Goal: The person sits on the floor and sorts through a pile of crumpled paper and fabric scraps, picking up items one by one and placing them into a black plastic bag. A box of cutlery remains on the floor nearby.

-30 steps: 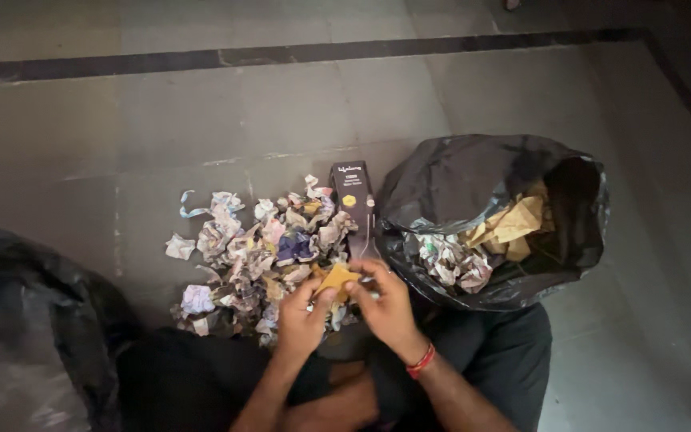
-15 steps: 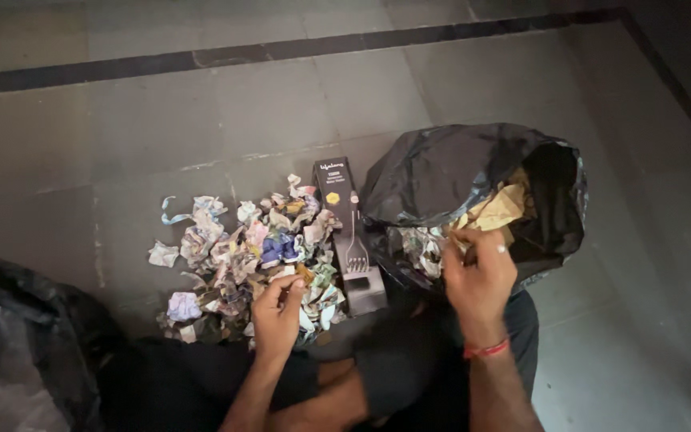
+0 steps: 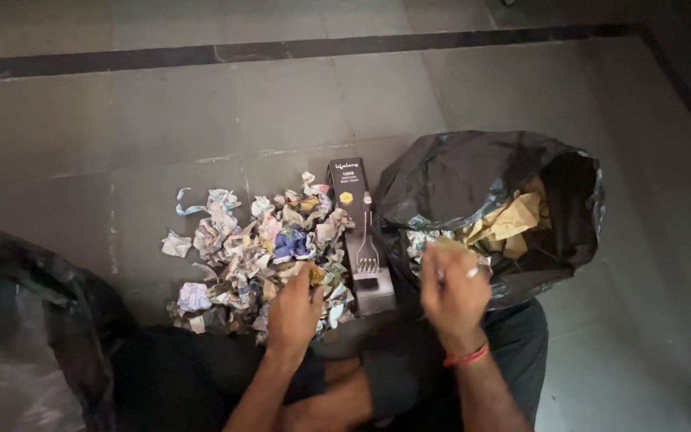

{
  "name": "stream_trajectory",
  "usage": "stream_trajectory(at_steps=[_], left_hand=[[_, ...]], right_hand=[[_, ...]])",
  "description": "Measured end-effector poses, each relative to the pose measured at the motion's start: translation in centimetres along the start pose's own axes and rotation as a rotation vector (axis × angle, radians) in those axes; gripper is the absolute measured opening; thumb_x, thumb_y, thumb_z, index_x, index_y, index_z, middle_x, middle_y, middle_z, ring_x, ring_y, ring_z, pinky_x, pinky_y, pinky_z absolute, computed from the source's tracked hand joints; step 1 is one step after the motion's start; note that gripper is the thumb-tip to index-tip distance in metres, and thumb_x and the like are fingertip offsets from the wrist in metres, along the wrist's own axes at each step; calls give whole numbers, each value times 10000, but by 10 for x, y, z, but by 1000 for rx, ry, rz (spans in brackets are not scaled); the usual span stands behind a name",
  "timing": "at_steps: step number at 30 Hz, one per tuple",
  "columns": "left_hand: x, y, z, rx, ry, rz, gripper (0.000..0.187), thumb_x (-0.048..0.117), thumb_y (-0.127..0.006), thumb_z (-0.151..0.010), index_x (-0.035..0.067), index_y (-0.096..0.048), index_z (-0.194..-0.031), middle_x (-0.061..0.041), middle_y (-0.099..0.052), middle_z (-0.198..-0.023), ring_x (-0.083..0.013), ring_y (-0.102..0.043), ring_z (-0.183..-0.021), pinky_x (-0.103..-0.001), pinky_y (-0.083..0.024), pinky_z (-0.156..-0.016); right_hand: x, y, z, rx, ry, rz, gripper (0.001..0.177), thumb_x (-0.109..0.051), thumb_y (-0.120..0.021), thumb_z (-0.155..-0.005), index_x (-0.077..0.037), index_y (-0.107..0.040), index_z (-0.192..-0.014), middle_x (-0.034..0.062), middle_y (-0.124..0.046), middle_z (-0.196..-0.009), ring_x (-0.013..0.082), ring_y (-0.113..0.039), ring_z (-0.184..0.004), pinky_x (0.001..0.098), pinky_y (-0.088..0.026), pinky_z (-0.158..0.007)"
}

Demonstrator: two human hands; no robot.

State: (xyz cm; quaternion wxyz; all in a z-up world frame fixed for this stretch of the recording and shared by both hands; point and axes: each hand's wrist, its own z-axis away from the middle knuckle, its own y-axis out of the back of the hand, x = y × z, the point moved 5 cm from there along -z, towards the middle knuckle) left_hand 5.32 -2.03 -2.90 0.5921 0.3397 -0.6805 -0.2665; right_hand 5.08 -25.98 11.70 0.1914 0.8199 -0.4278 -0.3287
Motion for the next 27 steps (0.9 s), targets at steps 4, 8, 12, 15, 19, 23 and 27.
stream_trajectory(at_steps=[4, 8, 12, 15, 19, 23, 27], left_hand=[[5, -2, -4, 66, -43, -51, 348, 174, -682, -911, 18, -652, -1220, -197, -715, -978, -373, -709, -796, -458, -572, -696], [9, 8, -2, 122, -40, -37, 263, 166, -700, -892, 38, -693, -1122, -177, -716, -938, -368, -707, -795, -453, -570, -696], [21, 35, 8, 416, -188, 267, 232, 73, -695, -866, 20, -693, -1092, -165, -721, -976, -318, -715, -841, -384, -579, -735], [14, 34, 11, 262, -68, 602, 171, 9, -705, -855, 2, -705, -1026, -107, -726, -865, -173, -697, -687, -291, -550, -632], [8, 30, 11, 235, -54, 784, 146, 13, -700, -902, -11, -691, -1046, -58, -716, -868, -91, -652, -688, -241, -528, -624], [7, 24, 10, 185, -92, 825, 189, 25, -677, -912, -17, -677, -1096, -40, -696, -851, -74, -619, -683, -231, -512, -612], [2, 15, 11, 72, 84, 801, 226, 58, -693, -908, 15, -694, -1130, -56, -675, -720, -116, -636, -602, -261, -502, -546]], right_hand=[[-38, -22, 21, -132, 208, -264, 180, 18, -717, -840, -10, -713, -1018, 114, -729, -922, 231, -711, -711, 313, -554, -611], [-51, -60, 29, -391, 25, -384, 294, -41, -735, -905, -32, -706, -1197, 135, -715, -1063, 304, -718, -923, 361, -585, -809], [-49, -76, 30, -508, -144, -573, 453, -64, -703, -921, 21, -591, -1352, 210, -632, -1325, 381, -627, -1195, 411, -502, -972], [-44, -80, 32, -530, -171, -709, 495, -63, -709, -912, 37, -566, -1374, 217, -605, -1374, 366, -595, -1264, 411, -454, -1032], [-36, -92, 43, -609, -253, -757, 340, -63, -734, -924, -7, -683, -1256, 144, -726, -1234, 262, -708, -1166, 348, -529, -995], [-32, -88, 42, -440, -340, -736, 275, -18, -777, -879, -4, -739, -1150, 133, -754, -1089, 235, -728, -947, 307, -566, -844], [-35, -38, 20, -102, -29, -476, 199, 16, -778, -874, -29, -728, -1061, 85, -754, -1070, 189, -731, -928, 286, -566, -821]])
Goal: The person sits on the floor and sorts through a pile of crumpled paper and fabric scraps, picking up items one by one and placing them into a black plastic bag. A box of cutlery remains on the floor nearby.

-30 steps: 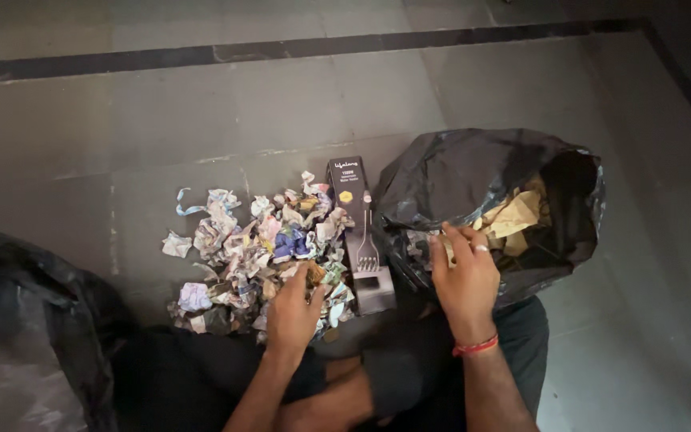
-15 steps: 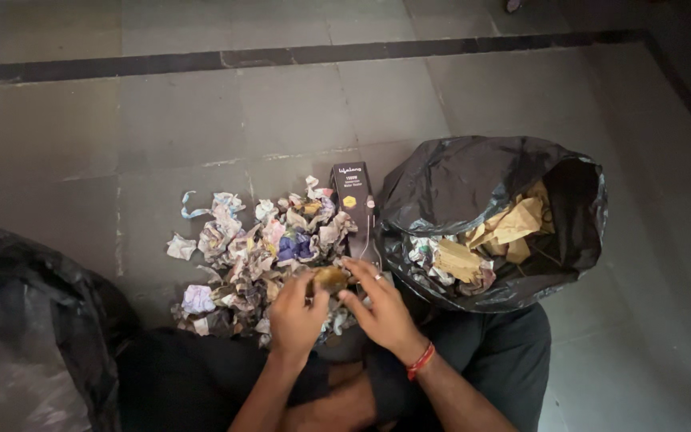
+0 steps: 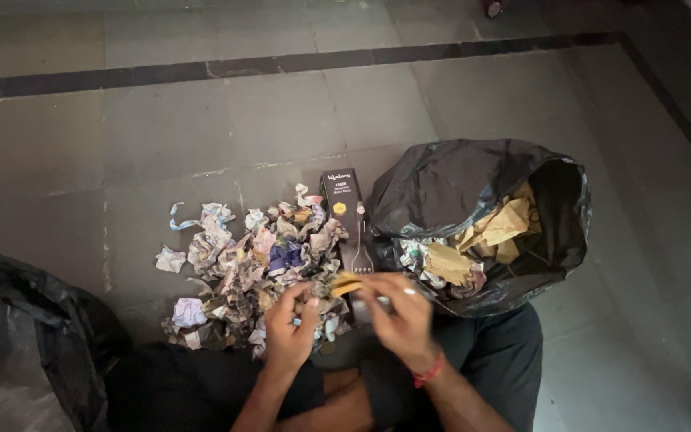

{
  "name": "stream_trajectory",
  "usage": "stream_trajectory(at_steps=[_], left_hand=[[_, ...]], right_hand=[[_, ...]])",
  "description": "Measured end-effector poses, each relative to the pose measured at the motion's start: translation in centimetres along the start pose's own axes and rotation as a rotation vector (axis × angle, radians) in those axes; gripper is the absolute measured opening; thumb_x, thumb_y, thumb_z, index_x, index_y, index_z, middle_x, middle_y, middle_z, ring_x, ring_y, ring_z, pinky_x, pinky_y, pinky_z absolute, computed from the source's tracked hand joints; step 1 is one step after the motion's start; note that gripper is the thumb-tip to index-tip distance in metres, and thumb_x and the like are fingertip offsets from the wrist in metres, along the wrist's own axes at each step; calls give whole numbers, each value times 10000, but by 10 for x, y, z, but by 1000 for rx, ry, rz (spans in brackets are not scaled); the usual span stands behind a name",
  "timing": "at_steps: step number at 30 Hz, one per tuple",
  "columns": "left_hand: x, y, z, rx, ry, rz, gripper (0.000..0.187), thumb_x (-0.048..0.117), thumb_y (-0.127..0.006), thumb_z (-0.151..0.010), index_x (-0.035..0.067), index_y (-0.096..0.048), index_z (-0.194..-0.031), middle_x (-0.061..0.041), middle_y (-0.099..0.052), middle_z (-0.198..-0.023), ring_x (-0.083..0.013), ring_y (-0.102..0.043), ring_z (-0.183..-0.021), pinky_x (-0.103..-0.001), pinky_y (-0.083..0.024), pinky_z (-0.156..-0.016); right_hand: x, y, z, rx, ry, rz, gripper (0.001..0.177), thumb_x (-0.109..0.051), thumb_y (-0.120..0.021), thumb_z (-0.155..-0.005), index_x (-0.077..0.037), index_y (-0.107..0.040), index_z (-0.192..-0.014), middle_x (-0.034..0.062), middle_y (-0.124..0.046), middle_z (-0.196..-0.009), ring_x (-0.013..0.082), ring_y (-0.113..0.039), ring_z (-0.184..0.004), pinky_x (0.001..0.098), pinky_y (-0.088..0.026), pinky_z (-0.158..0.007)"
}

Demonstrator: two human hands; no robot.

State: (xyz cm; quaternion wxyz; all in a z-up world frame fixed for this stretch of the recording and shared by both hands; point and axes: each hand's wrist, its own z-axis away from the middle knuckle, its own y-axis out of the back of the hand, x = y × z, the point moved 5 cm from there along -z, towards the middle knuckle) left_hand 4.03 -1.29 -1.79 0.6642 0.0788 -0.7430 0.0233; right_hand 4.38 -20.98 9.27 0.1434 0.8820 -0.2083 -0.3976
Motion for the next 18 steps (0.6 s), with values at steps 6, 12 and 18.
stream_trajectory(at_steps=[6, 12, 18], left_hand=[[2, -10, -6, -20, -112, -335, 137, 133, -722, -897, 36, -717, -993, -144, -740, -871, -305, -706, -722, -363, -538, -631], [-4, -20, -6, -72, -113, -365, 140, 153, -719, -883, 50, -727, -976, -147, -747, -873, -317, -731, -782, -384, -556, -682], [-2, -15, -7, -58, -79, -373, 137, 148, -716, -896, 37, -722, -975, -161, -743, -884, -328, -719, -772, -387, -549, -667]], right_hand=[[10, 76, -20, 232, -118, 351, 168, 54, -753, -838, -4, -696, -986, 91, -690, -949, 203, -606, -763, 310, -501, -697], [60, 85, -25, 65, -266, 586, 141, -5, -746, -866, -33, -689, -992, 126, -669, -1047, 323, -660, -951, 395, -541, -814], [57, 71, -27, -113, -308, 743, 211, -210, -848, -753, -109, -775, -923, 109, -668, -1060, 348, -614, -992, 471, -445, -838]])
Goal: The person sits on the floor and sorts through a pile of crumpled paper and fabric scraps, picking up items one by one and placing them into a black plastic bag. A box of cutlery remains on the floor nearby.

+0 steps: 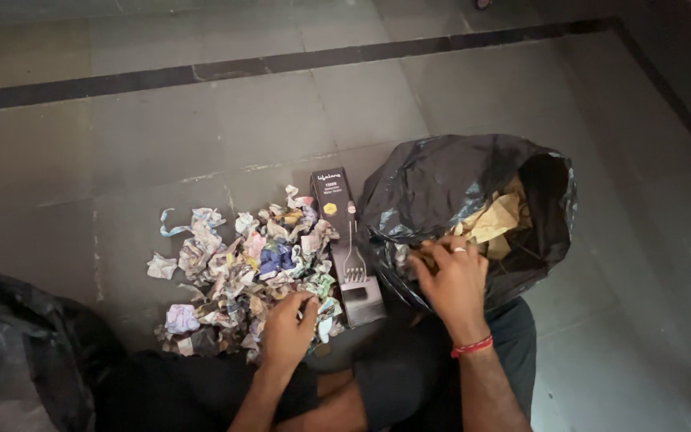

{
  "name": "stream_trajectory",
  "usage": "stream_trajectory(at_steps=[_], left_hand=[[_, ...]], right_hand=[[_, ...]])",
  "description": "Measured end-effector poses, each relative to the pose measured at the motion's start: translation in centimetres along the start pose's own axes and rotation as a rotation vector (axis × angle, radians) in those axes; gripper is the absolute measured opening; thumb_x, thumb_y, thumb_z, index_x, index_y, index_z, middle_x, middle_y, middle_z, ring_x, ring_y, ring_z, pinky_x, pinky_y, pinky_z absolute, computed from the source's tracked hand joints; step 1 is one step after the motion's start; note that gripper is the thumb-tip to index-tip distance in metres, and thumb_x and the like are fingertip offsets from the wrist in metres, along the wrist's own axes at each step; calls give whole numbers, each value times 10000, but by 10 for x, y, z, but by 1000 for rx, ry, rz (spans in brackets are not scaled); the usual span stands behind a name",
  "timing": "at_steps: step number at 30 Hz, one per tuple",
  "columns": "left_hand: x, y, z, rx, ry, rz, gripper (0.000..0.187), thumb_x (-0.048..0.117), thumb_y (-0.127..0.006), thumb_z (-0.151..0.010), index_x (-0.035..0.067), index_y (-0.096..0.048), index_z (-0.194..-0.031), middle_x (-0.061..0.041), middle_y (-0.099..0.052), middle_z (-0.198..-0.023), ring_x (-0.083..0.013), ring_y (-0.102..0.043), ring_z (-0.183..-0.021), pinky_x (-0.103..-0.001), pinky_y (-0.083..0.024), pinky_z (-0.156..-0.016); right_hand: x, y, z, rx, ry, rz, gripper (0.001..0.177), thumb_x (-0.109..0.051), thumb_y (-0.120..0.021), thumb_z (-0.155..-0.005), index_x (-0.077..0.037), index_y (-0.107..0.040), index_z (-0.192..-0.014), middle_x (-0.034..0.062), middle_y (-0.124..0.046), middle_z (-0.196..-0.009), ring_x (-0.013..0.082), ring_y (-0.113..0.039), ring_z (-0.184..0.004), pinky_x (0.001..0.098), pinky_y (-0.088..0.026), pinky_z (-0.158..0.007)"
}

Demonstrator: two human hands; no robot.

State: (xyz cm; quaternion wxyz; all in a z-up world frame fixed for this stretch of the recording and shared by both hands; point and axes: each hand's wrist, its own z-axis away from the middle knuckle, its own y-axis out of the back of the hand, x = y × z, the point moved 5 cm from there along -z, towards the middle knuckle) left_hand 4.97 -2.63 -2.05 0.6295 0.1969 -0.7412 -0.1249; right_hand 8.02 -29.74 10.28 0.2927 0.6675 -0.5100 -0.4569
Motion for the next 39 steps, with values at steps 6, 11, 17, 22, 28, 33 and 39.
stream_trajectory(at_steps=[6, 11, 17, 22, 28, 33, 39], left_hand=[[-6, 8, 0, 57, -53, -16, 156, 147, -698, -898, 21, -715, -988, -183, -745, -913, -338, -733, -820, -390, -563, -716], [-8, 11, -2, 75, 17, -90, 148, 129, -689, -892, 20, -714, -989, -198, -744, -925, -383, -717, -867, -434, -561, -758], [-5, -1, -2, -364, 287, -230, 308, 212, -735, -855, 50, -673, -1110, -205, -729, -956, -396, -704, -903, -486, -555, -766], [1, -11, 3, -391, 68, -331, 487, 199, -734, -795, 29, -587, -1227, -208, -703, -1066, -435, -679, -892, -525, -548, -725], [-17, -19, 5, -348, 7, -382, 153, 194, -656, -886, 71, -654, -977, -164, -710, -990, -416, -688, -865, -513, -559, -730], [-18, -12, 8, -215, 18, -268, 142, 194, -719, -863, 64, -694, -915, -161, -727, -850, -397, -698, -783, -483, -544, -655], [-36, -13, 5, -219, 201, 536, 113, 94, -740, -927, 7, -746, -999, 11, -685, -750, -55, -569, -651, -233, -460, -573]], right_hand=[[-29, 29, 14, 367, 154, -122, 144, -85, -789, -899, -64, -740, -1033, 96, -685, -1080, 297, -597, -950, 418, -442, -828], [-72, 14, 50, 342, 567, -381, 182, 9, -753, -857, -40, -677, -1015, 73, -684, -879, 254, -612, -727, 377, -468, -640], [-98, -63, 61, -466, 386, -383, 295, -195, -745, -905, -88, -695, -1175, 101, -705, -1045, 309, -713, -906, 413, -574, -701], [-85, -91, 63, -661, 243, -285, 529, -237, -740, -859, -96, -575, -1342, 148, -609, -1234, 383, -652, -1051, 469, -555, -792], [-81, -106, 70, -717, 202, -315, 549, -209, -741, -845, -102, -560, -1352, 147, -605, -1281, 382, -654, -1085, 473, -549, -836], [-86, -101, 66, -685, 215, -375, 579, -177, -751, -830, -90, -550, -1366, 154, -605, -1297, 377, -642, -1111, 450, -542, -858], [-94, -80, 57, -487, 301, -777, 471, -44, -740, -845, -34, -639, -1305, 155, -647, -1260, 345, -653, -1155, 402, -539, -941]])
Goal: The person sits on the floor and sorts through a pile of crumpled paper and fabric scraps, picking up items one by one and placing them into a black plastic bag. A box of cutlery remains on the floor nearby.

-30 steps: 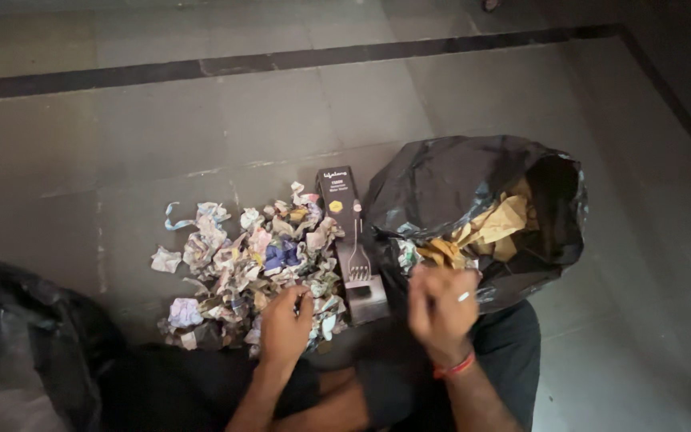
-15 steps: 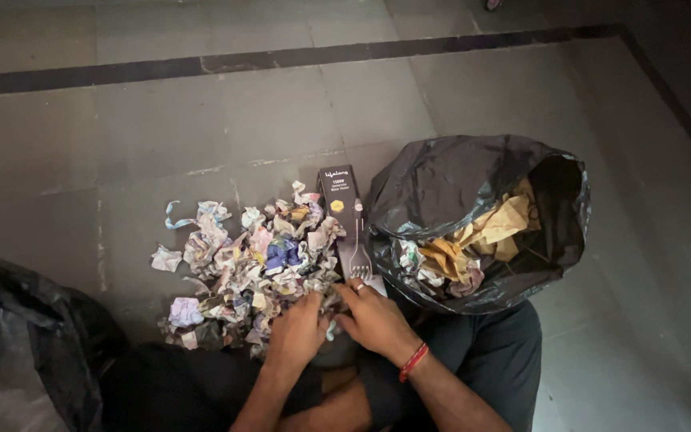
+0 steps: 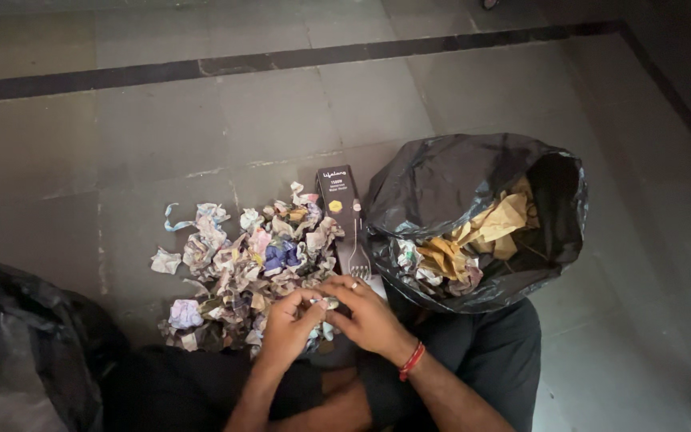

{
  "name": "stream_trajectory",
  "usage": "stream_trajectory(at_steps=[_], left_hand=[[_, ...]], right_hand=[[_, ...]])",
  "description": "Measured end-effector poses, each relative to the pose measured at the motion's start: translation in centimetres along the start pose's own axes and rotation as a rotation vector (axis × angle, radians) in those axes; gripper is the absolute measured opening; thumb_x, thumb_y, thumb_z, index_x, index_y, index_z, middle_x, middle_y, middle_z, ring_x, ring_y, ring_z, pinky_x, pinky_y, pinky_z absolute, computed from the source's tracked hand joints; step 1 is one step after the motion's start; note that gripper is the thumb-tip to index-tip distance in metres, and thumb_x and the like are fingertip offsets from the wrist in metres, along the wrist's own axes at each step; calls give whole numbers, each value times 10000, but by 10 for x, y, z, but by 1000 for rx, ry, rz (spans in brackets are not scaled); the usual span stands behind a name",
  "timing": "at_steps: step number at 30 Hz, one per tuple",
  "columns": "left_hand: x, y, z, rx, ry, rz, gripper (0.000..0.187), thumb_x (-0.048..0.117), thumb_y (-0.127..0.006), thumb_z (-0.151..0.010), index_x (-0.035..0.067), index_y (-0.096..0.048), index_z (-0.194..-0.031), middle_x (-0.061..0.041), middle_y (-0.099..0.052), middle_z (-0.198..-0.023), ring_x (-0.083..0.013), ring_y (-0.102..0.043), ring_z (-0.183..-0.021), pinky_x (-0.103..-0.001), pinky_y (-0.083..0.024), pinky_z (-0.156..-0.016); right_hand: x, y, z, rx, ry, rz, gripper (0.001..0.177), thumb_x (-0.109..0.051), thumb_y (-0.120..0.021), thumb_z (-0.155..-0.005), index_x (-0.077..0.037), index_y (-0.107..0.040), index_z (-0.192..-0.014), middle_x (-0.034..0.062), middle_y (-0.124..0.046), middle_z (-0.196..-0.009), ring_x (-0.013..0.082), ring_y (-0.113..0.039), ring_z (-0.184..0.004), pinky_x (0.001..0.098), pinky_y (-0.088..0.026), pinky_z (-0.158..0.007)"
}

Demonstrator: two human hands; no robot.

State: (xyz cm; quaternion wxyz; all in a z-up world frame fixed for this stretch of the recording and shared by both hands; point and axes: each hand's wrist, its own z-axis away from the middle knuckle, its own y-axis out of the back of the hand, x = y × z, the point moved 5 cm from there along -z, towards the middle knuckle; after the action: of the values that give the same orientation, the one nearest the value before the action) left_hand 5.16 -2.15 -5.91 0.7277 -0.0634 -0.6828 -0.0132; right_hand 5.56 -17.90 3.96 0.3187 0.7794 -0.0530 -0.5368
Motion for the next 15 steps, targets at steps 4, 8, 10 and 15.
stream_trajectory(at_steps=[4, 8, 10, 15], left_hand=[[-10, -1, 4, -26, 136, 246, 118, 112, -690, -952, 16, -724, -1012, 42, -601, -693, -21, -472, -563, -202, -358, -491], [-7, 3, 3, 76, 134, 331, 126, 145, -667, -941, 44, -711, -1002, 66, -590, -681, -24, -480, -523, -208, -369, -460], [-7, 7, 1, 176, 128, 191, 132, 160, -685, -935, 39, -724, -971, 69, -588, -666, -22, -469, -526, -211, -359, -464], [-3, 15, 1, 353, 59, -108, 175, 181, -716, -939, 9, -732, -918, 52, -613, -665, -15, -460, -589, -222, -375, -517]], right_hand=[[3, -1, 1, 50, -70, -91, 297, -37, -730, -895, -21, -697, -1189, 131, -691, -1166, 281, -717, -1017, 338, -580, -838], [-5, 17, 8, 264, 34, -69, 140, -16, -733, -926, 4, -730, -1064, 133, -733, -1095, 213, -758, -883, 274, -595, -729], [-17, 37, 17, 417, 207, 39, 131, 7, -689, -948, -1, -707, -1078, 122, -736, -1094, 211, -747, -956, 280, -605, -814], [-2, 92, 36, 795, -19, 30, 288, -71, -731, -932, 16, -581, -1162, 111, -747, -1030, 229, -741, -871, 314, -598, -750]])
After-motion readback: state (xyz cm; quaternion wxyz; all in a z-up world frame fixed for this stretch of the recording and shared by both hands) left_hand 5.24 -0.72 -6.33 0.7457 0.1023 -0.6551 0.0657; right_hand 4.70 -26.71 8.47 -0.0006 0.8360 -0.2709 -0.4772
